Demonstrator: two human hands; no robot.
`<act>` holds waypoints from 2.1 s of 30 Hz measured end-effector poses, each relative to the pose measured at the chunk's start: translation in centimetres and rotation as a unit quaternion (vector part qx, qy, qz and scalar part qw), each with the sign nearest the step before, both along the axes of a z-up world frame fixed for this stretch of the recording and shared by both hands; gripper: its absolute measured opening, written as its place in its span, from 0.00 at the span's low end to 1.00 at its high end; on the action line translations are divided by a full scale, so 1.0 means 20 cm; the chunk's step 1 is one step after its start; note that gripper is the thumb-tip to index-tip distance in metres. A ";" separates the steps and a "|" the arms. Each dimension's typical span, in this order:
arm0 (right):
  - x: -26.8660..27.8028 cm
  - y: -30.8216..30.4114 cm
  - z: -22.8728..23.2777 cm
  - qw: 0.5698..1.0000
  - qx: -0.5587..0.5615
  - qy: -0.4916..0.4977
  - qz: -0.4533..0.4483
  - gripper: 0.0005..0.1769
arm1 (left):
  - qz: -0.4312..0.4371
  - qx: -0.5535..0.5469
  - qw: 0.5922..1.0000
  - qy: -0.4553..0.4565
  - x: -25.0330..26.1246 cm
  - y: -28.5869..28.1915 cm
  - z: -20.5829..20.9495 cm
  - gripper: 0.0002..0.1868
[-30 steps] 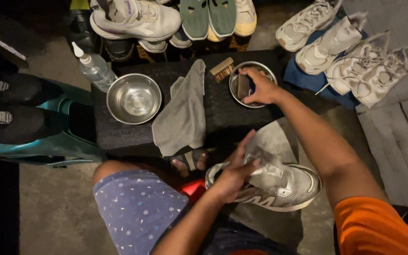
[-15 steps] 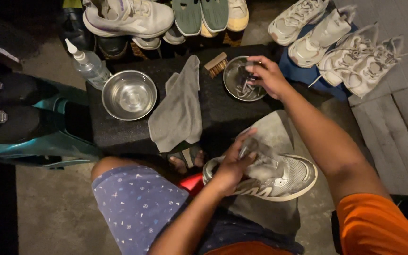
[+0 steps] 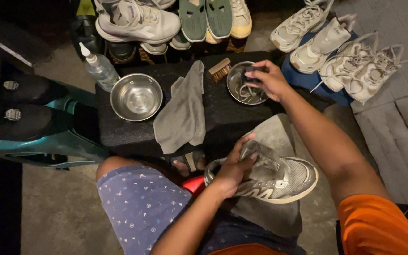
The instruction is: The person wipes a white sneaker with a gray cloth, then uses a small brush to scrub the upper and toe areas. The person repeatedly dips the brush into a small metal bowl and continues scrubbing the same shoe throughout the clip.
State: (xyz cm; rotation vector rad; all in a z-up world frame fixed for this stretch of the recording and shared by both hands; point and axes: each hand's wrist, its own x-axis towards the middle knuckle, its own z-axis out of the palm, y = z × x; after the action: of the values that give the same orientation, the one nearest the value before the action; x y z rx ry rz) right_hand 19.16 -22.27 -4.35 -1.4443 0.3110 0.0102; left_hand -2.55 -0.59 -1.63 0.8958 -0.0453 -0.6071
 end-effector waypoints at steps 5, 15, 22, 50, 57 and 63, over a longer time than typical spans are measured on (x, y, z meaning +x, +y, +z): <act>0.04 0.01 -0.07 0.999 0.036 0.018 -0.018 0.29 | -0.015 -0.018 0.998 0.064 0.05 0.02 0.09 0.31; 0.09 -0.08 -0.09 0.998 -0.031 0.057 -0.020 0.28 | 0.008 -0.013 0.999 0.032 -0.02 0.01 0.07 0.23; 0.02 0.02 0.10 0.996 -0.048 0.066 -0.033 0.30 | -0.012 0.044 0.999 -0.006 -0.01 0.02 0.09 0.25; -0.04 0.09 0.18 0.991 -0.077 0.096 -0.057 0.35 | -0.008 0.119 0.991 -0.058 -0.03 0.04 0.21 0.19; 0.01 0.02 0.10 0.985 -0.131 0.097 -0.060 0.39 | -0.053 0.119 0.991 -0.026 -0.02 0.04 0.16 0.20; -0.12 0.18 0.27 0.985 -0.122 0.099 -0.070 0.41 | -0.047 0.096 0.993 -0.055 -0.04 0.10 0.36 0.22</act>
State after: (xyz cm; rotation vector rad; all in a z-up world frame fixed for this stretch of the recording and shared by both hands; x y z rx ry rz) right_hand 16.76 -18.66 0.97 -1.6658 0.5937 0.0008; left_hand -3.29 1.42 5.65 1.1184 -0.1315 -0.6575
